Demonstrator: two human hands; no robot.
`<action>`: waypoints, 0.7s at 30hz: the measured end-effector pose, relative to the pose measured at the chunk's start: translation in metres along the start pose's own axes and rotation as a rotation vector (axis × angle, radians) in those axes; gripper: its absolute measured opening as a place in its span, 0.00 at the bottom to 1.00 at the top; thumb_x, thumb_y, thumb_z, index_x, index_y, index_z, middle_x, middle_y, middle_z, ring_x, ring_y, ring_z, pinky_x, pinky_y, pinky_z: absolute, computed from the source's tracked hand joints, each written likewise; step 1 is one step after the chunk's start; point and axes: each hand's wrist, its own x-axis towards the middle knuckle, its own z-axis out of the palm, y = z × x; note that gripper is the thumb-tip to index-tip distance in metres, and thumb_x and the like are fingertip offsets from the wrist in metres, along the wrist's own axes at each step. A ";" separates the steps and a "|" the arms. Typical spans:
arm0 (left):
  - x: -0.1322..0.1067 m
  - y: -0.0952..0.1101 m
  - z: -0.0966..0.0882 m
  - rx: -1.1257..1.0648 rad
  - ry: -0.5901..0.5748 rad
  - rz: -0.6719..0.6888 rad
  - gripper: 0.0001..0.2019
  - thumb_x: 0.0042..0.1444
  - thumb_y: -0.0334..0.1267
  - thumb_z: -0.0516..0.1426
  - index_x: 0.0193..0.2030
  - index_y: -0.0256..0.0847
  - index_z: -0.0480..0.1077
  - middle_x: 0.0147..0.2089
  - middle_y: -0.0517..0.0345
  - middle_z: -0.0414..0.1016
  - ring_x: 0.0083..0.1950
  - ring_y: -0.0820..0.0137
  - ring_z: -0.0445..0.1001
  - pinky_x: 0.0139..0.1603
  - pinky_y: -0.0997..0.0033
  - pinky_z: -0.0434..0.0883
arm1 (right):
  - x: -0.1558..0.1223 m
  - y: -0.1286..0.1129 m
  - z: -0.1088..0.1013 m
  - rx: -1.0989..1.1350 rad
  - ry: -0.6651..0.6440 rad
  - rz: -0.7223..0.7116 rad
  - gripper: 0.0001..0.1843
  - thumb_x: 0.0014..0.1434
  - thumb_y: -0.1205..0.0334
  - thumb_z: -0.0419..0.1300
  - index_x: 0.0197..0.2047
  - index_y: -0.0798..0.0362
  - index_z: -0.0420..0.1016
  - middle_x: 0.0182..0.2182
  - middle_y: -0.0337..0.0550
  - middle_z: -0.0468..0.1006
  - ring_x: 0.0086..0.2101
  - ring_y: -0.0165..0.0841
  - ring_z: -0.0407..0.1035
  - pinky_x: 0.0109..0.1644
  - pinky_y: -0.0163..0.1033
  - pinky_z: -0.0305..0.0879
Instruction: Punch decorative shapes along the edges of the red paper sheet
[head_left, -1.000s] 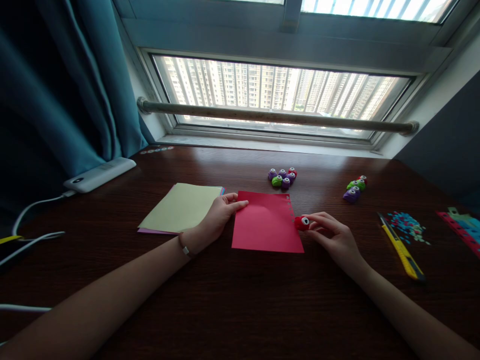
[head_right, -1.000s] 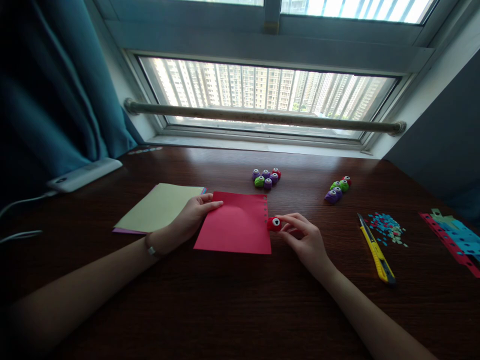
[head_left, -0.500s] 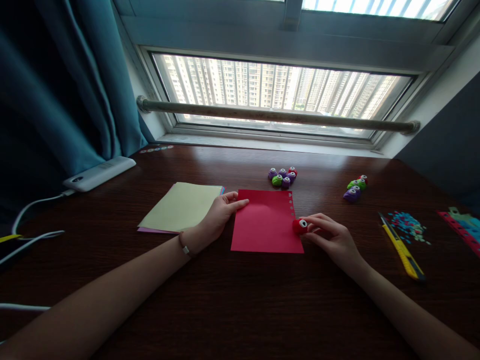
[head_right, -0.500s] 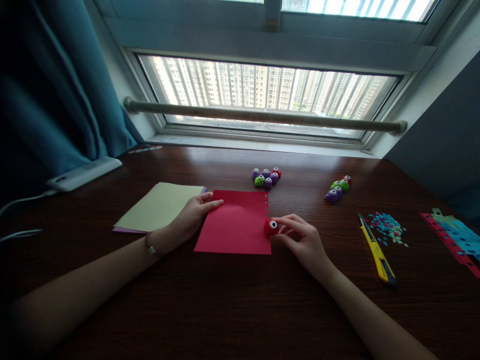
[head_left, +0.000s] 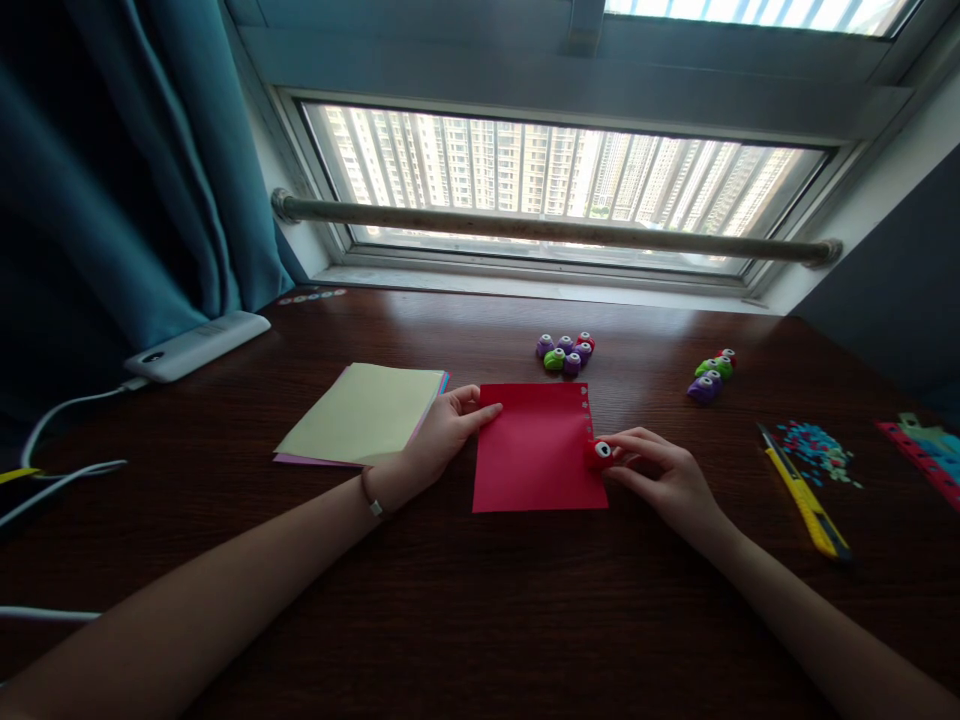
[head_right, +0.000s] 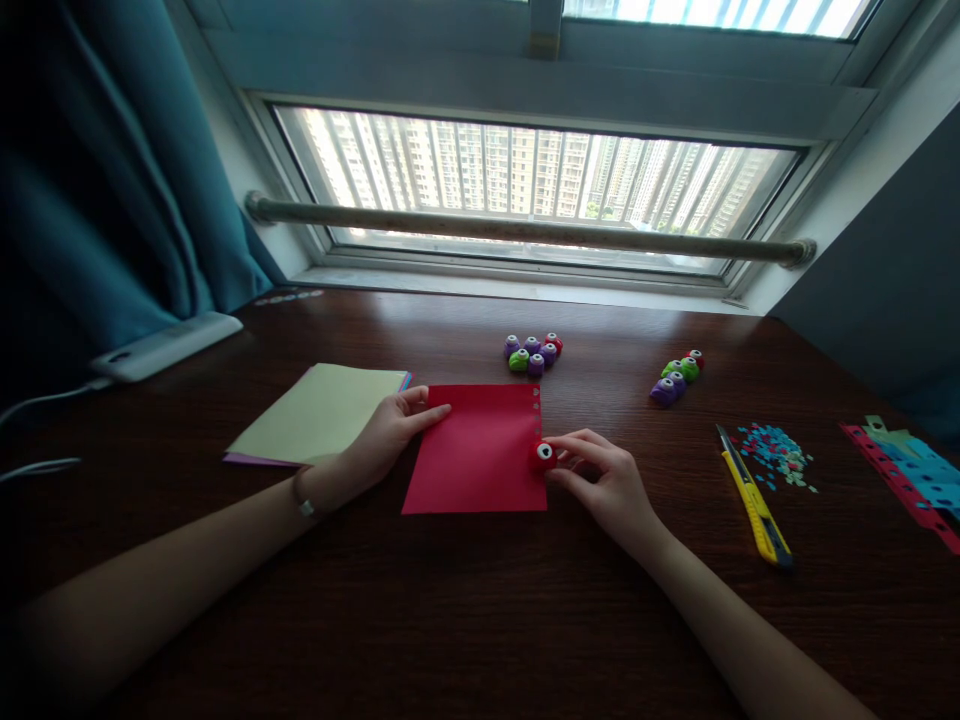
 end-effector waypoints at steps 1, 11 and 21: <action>0.000 0.000 0.000 0.019 0.001 0.009 0.19 0.41 0.50 0.66 0.29 0.40 0.65 0.32 0.58 0.74 0.31 0.66 0.73 0.29 0.71 0.70 | 0.000 0.000 0.000 -0.007 -0.003 0.004 0.14 0.54 0.61 0.63 0.45 0.48 0.76 0.39 0.42 0.73 0.33 0.32 0.68 0.35 0.36 0.67; -0.002 -0.004 -0.001 0.266 0.027 0.106 0.17 0.45 0.49 0.63 0.23 0.39 0.64 0.23 0.63 0.66 0.26 0.73 0.63 0.24 0.76 0.60 | 0.004 0.006 -0.008 -0.160 -0.112 0.058 0.15 0.54 0.57 0.63 0.45 0.47 0.77 0.33 0.39 0.72 0.26 0.27 0.60 0.29 0.34 0.58; -0.004 0.000 0.004 0.380 0.047 0.149 0.18 0.44 0.51 0.63 0.20 0.40 0.64 0.21 0.63 0.65 0.25 0.72 0.61 0.23 0.75 0.59 | 0.005 0.006 -0.010 -0.183 -0.173 0.063 0.15 0.52 0.55 0.64 0.44 0.47 0.77 0.36 0.41 0.73 0.28 0.29 0.62 0.29 0.35 0.59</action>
